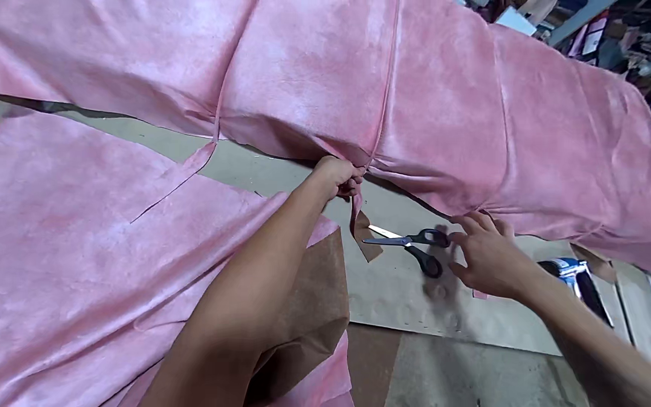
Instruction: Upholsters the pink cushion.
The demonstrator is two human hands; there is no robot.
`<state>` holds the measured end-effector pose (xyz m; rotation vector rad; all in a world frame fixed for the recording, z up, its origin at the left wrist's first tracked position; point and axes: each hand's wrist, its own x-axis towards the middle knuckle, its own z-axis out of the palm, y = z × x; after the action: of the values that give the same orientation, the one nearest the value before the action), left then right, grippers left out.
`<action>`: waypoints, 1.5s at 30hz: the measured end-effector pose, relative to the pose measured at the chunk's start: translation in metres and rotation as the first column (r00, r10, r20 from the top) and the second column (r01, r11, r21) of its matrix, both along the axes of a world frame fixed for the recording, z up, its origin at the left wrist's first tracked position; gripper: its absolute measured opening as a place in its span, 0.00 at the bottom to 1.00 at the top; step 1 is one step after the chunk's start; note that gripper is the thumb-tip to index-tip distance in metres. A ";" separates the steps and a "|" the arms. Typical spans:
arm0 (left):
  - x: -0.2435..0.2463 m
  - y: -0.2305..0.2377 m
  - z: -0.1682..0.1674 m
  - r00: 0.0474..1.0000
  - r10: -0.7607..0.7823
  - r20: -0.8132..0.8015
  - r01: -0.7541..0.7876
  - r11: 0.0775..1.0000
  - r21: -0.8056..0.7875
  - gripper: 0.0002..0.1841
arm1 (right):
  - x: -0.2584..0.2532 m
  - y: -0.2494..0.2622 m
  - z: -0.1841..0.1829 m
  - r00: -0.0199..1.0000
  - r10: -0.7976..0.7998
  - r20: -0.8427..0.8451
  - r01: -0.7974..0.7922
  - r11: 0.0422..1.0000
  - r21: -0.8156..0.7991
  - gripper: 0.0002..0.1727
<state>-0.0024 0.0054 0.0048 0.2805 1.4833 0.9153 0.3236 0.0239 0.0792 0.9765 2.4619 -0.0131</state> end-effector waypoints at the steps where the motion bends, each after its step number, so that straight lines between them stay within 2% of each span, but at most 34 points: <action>1: -0.002 0.000 0.000 1.000 -0.022 0.003 0.022 1.000 -0.005 0.14 | 0.006 -0.002 -0.006 0.995 -0.068 -0.075 0.069 0.998 0.005 0.19; 4: -0.004 -0.001 -0.002 0.996 -0.081 -0.025 0.081 0.997 -0.005 0.14 | -0.014 -0.010 -0.019 0.902 -0.154 -0.403 0.154 0.988 -0.034 0.12; 7: -0.004 -0.004 -0.005 0.994 -0.096 -0.044 0.097 0.995 0.022 0.10 | -0.065 -0.001 -0.029 0.775 -0.079 -0.627 0.053 0.997 -0.061 0.15; 9: 0.001 -0.006 -0.002 0.990 -0.094 -0.104 0.097 0.995 0.023 0.10 | -0.089 0.010 -0.030 0.806 -0.058 -0.590 0.030 0.998 -0.057 0.13; 11: 0.009 -0.008 0.001 0.983 -0.078 -0.166 0.083 0.996 0.024 0.11 | -0.090 0.008 -0.016 0.926 -0.147 -0.347 0.125 0.988 -0.085 0.14; 13: 0.010 -0.010 0.001 0.982 -0.079 -0.174 0.083 0.996 0.018 0.12 | -0.064 -0.005 -0.009 0.953 -0.269 -0.139 0.245 0.955 -0.167 0.19; 15: 0.009 -0.009 0.001 0.986 -0.081 -0.149 0.084 0.996 0.017 0.12 | -0.028 -0.019 -0.021 0.946 -0.315 -0.078 0.289 0.927 -0.241 0.22; 17: 0.008 -0.008 -0.003 0.993 -0.039 -0.107 0.042 0.999 0.027 0.10 | 0.000 -0.030 -0.041 0.940 -0.305 -0.154 0.261 0.932 -0.253 0.25; 20: 0.013 -0.008 -0.008 0.996 0.062 -0.067 -0.057 0.996 0.074 0.12 | 0.036 -0.032 -0.058 0.871 -0.276 -0.406 0.194 0.953 -0.231 0.23; 23: 0.014 -0.009 -0.007 0.996 0.058 -0.068 -0.051 0.994 0.098 0.16 | 0.054 -0.022 -0.064 0.805 -0.248 -0.539 0.158 0.965 -0.209 0.17; 26: 0.016 -0.007 -0.008 0.994 0.012 -0.112 -0.001 0.995 0.097 0.16 | 0.049 -0.021 -0.058 0.861 -0.272 -0.430 0.205 0.959 -0.195 0.17; 30: 0.016 -0.007 -0.008 0.993 0.056 -0.102 -0.047 0.995 0.083 0.11 | 0.010 -0.023 -0.032 0.946 -0.317 -0.066 0.303 0.939 -0.163 0.15; 31: 0.015 -0.007 -0.007 0.995 0.065 -0.074 -0.060 0.995 0.078 0.11 | 0.003 -0.017 -0.023 0.962 -0.270 -0.034 0.263 0.956 -0.127 0.14; 34: 0.005 -0.007 -0.005 0.997 0.070 0.020 -0.071 0.995 0.068 0.09 | -0.024 0.016 0.026 0.996 -0.005 -0.086 0.002 1.000 -0.031 0.17; 38: 0.008 -0.004 -0.002 0.993 0.116 -0.015 -0.115 0.992 0.043 0.11 | -0.096 0.053 0.108 0.977 0.206 0.050 -0.207 0.978 0.012 0.18; 42: 0.003 -0.004 -0.004 0.997 0.070 -0.017 -0.069 0.996 0.056 0.08 | -0.159 0.080 0.129 0.897 0.397 0.192 -0.412 0.910 0.046 0.30; 45: -0.007 -0.008 -0.012 1.000 0.009 -0.005 -0.008 0.994 0.106 0.06 | -0.189 0.089 0.125 0.830 0.456 0.322 -0.499 0.864 0.064 0.31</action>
<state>-0.0092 -0.0025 -0.0077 0.3548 1.4445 1.0026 0.1344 0.1134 0.2041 0.3478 2.3731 0.4569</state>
